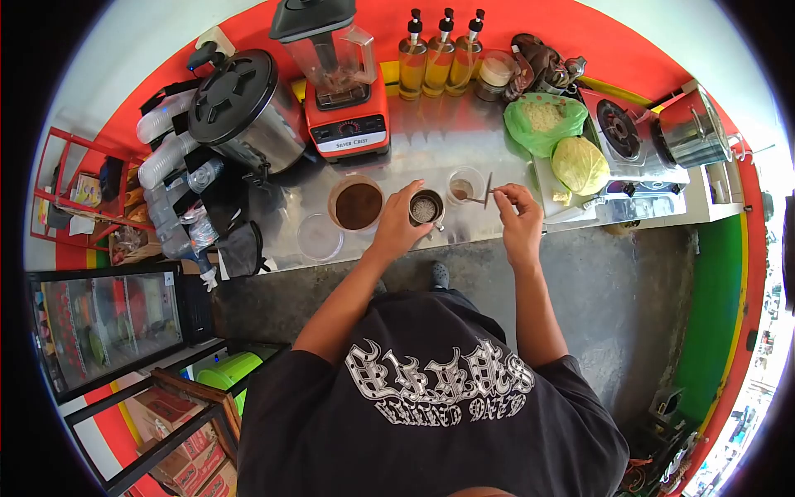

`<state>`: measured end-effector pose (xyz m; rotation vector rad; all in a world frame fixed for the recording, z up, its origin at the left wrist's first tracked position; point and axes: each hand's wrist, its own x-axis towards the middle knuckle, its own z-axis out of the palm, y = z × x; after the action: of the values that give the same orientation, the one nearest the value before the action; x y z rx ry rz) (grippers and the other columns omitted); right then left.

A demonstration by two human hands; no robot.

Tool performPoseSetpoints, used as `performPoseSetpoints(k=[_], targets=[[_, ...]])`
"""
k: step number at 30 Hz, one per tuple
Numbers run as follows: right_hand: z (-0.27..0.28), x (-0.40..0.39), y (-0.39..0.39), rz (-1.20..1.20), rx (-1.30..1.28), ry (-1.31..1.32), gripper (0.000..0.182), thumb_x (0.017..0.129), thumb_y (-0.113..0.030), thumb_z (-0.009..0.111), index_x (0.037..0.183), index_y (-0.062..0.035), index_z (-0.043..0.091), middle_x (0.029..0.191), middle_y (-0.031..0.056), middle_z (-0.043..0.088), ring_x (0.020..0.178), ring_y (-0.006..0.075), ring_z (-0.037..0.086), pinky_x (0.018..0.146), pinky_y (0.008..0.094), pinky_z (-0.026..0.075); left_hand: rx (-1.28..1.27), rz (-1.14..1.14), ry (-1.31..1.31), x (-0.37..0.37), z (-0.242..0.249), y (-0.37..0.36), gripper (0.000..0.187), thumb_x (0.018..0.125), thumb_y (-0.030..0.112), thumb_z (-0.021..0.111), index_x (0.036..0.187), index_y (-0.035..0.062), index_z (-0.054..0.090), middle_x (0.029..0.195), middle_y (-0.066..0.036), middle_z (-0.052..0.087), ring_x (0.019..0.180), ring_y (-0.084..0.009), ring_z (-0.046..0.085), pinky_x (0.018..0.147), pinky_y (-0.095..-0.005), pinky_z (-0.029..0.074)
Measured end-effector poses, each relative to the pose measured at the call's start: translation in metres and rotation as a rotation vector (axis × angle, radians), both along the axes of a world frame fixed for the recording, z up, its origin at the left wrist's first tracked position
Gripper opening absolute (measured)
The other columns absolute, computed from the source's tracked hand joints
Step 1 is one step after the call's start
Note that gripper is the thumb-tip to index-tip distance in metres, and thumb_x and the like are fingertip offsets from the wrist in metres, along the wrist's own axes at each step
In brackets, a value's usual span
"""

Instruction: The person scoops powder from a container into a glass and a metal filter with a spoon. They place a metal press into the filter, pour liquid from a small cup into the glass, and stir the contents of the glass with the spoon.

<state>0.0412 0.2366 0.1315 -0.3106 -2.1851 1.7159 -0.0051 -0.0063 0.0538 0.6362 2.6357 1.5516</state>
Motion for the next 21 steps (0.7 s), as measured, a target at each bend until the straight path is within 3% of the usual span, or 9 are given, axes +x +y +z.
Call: performPoseSetpoints(k=[1,2,6,10,12,16,21], targets=[[-0.003,0.000,0.008,-0.042,-0.098,-0.030,0.014,0.097,-0.010,0.077,0.101,0.0041,0.076,0.102,0.0033,0.069,0.083,0.0099,0.055,0.073,0.0282,0.047,-0.003,0.005,-0.009,-0.001,-0.001,0.000,0.092,0.074,0.011,0.089,0.156,0.0083,0.047,0.148,-0.015,0.060,0.132,-0.0383,0.056,0.113,-0.0455,0.045],[-0.006,0.003,0.016,-0.059,-0.248,-0.082,0.015,0.099,-0.011,0.075,0.105,0.0020,0.076,0.098,0.0000,0.067,0.078,0.0063,0.052,0.066,0.0253,0.042,-0.003,0.005,-0.008,-0.002,-0.002,0.000,0.092,0.074,0.011,0.089,0.156,0.0083,0.047,0.148,-0.015,0.060,0.132,-0.0383,0.056,0.113,-0.0455,0.045],[-0.016,0.009,0.042,-0.121,-0.475,-0.114,0.020,0.102,-0.016,0.074,0.114,0.0014,0.074,0.086,-0.0040,0.061,0.069,0.0032,0.043,0.060,0.0235,0.033,-0.021,0.000,-0.009,-0.003,-0.008,0.002,0.090,0.075,0.014,0.089,0.155,0.0076,0.047,0.150,-0.015,0.058,0.134,-0.0377,0.054,0.115,-0.0451,0.044],[-0.046,0.014,0.055,-0.179,-0.579,-0.136,0.022,0.102,-0.017,0.075,0.112,0.0023,0.074,0.084,-0.0046,0.060,0.069,0.0042,0.045,0.059,0.0239,0.035,-0.065,0.028,-0.054,-0.002,-0.007,0.005,0.090,0.075,0.015,0.090,0.154,0.0077,0.048,0.150,-0.014,0.059,0.135,-0.0376,0.054,0.116,-0.0453,0.043],[-0.065,0.017,0.057,-0.185,-0.670,-0.221,0.020,0.105,-0.017,0.071,0.117,-0.0009,0.073,0.084,-0.0043,0.060,0.076,0.0056,0.052,0.062,0.0237,0.040,-0.054,0.030,-0.021,-0.002,-0.009,0.006,0.092,0.074,0.015,0.092,0.154,0.0080,0.047,0.149,-0.014,0.059,0.136,-0.0375,0.053,0.116,-0.0458,0.043],[-0.109,0.022,0.057,-0.147,-0.591,-0.485,0.023,0.105,-0.017,0.070,0.119,0.0006,0.073,0.088,-0.0029,0.064,0.074,0.0069,0.054,0.061,0.0241,0.043,-0.086,0.036,0.013,0.000,-0.003,0.006,0.099,0.069,0.017,0.096,0.155,0.0095,0.047,0.149,-0.015,0.057,0.140,-0.0378,0.049,0.119,-0.0485,0.040],[-0.159,0.017,0.053,-0.060,-0.506,-0.569,0.024,0.102,-0.020,0.072,0.112,0.0011,0.077,0.086,-0.0004,0.068,0.071,0.0091,0.058,0.058,0.0258,0.044,-0.130,-0.010,0.129,0.003,0.025,0.009,0.102,0.067,0.018,0.097,0.155,0.0106,0.046,0.152,-0.015,0.052,0.144,-0.0383,0.043,0.122,-0.0509,0.037]])
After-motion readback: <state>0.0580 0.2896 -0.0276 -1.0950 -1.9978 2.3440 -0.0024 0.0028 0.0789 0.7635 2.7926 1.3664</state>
